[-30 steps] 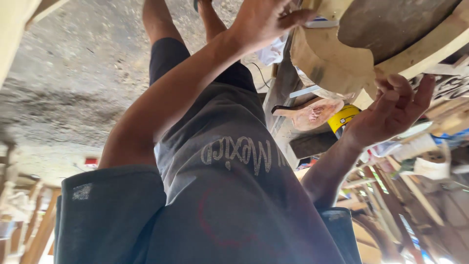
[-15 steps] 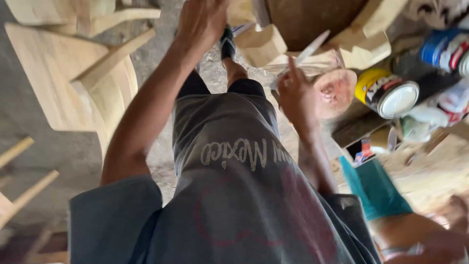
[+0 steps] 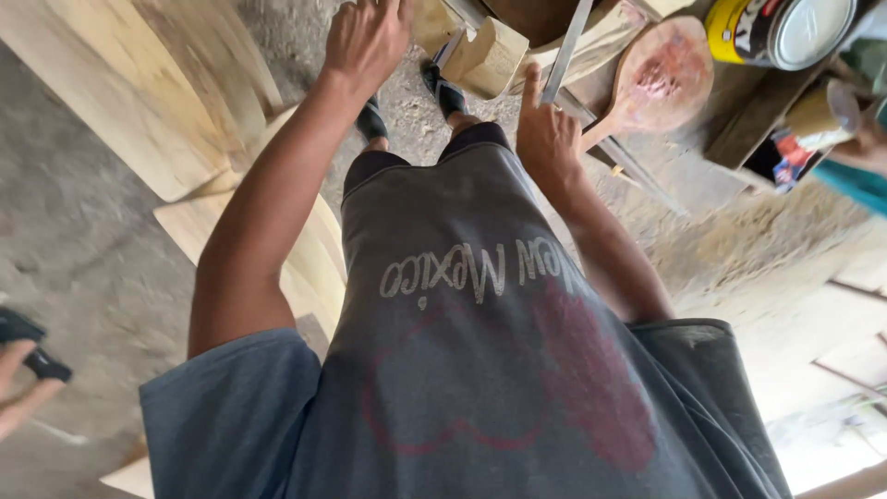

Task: The person applies a pinkish substance to gaps in a wooden circular structure using a thin blade and their fingers, occasionally wiping away excess with a cloth.

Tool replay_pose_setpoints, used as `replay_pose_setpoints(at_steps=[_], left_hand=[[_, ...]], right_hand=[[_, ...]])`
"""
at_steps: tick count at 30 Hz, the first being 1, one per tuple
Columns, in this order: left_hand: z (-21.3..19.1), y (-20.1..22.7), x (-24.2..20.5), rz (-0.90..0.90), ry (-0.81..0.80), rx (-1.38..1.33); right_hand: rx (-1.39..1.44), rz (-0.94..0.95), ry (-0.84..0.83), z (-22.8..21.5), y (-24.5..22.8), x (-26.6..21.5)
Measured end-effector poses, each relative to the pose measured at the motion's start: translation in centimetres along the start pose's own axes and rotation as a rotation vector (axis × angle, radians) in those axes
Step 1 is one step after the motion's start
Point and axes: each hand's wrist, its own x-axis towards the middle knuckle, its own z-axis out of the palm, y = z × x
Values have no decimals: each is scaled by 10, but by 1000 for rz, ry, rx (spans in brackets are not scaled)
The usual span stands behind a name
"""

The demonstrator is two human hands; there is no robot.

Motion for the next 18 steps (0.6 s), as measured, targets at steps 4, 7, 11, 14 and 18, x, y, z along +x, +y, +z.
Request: replay_pose_setpoints(at_steps=[4,7,11,14,18], left_hand=[[-8,-10,10,12,91,-281],[-10,-23,18,157,127,-180],[-13,-40,24,328,-68,4],[-20,-43,15,248,143,35],[-38,-34,18,134,167,-31]], right_hand=[[21,88,32,16,-1,-9],[12,131,145,28,-5,-21],[223,205,357,46,-20,-31],[286,242,434,63,-38,-27],[352,254,502,77,-44,-44]])
